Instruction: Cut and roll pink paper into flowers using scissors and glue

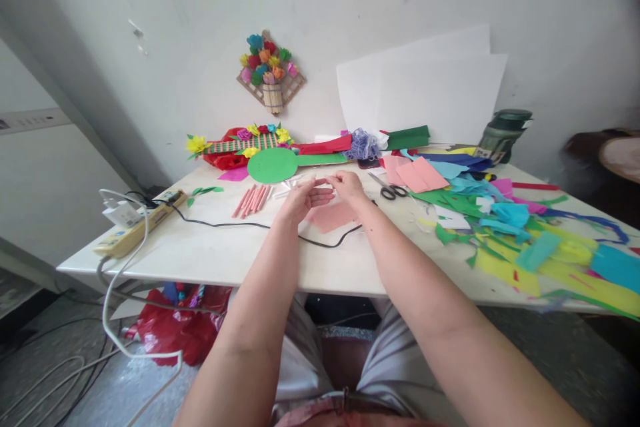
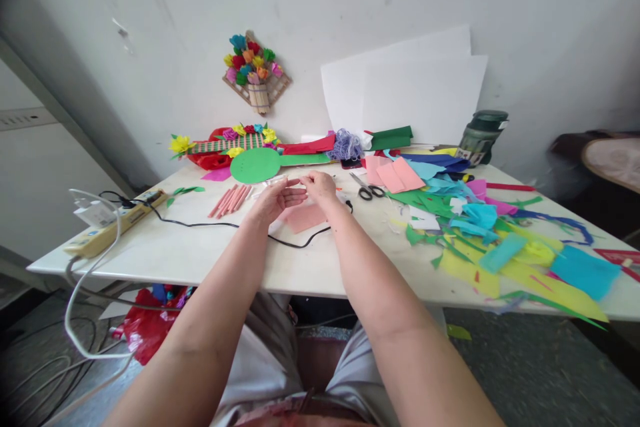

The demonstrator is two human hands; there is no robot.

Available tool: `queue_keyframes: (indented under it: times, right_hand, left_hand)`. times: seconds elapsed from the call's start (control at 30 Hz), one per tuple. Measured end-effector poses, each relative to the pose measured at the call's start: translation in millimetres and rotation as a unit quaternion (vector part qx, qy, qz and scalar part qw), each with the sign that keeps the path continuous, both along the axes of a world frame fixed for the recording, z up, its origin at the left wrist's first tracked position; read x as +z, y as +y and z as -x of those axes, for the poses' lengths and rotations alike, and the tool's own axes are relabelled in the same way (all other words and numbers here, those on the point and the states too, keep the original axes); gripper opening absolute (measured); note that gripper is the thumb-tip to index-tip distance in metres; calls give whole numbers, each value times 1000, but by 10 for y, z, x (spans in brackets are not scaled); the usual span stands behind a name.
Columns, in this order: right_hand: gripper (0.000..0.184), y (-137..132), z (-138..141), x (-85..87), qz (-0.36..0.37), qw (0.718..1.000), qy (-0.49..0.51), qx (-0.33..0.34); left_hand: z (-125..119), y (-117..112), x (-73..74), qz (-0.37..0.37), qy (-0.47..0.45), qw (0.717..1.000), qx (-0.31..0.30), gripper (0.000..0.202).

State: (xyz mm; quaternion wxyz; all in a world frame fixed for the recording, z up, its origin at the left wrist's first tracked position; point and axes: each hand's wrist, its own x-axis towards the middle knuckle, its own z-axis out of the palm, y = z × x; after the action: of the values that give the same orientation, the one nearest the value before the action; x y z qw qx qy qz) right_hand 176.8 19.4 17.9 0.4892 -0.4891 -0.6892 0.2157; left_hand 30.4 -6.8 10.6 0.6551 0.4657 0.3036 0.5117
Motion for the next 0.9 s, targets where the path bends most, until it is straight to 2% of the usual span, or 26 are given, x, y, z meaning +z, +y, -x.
queue_keyframes:
  times: [0.07,0.13,0.3,0.43,0.63,0.77,0.9]
  right_hand:
    - [25,25,9,-15,-26,998,-44,-31]
    - [23,54,-3,-27,-33,998,-40,-43]
    - [28,147,-123,-41,-11,993,80,-85]
    - [27,144,-159,-21,12,991,135,-17]
    - [28,34,-124,31,34,987,133,80]
    - [25,25,-121,32,7,986,116,119]
    - [23,79,-115,-17,-60,988,60,129]
  left_hand:
    - [-4,-3,-1,1,1,1000,2,32]
    - [-7,-10,1,5,-2,1000,9,33]
    - [-2,-33,18,0,-23,999,36,33]
    - [14,-33,26,-5,-34,998,51,32]
    - [37,-1,11,-9,-58,995,80,29]
    - [49,24,-7,-4,-73,993,89,31]
    - [62,46,-21,9,-91,992,85,36]
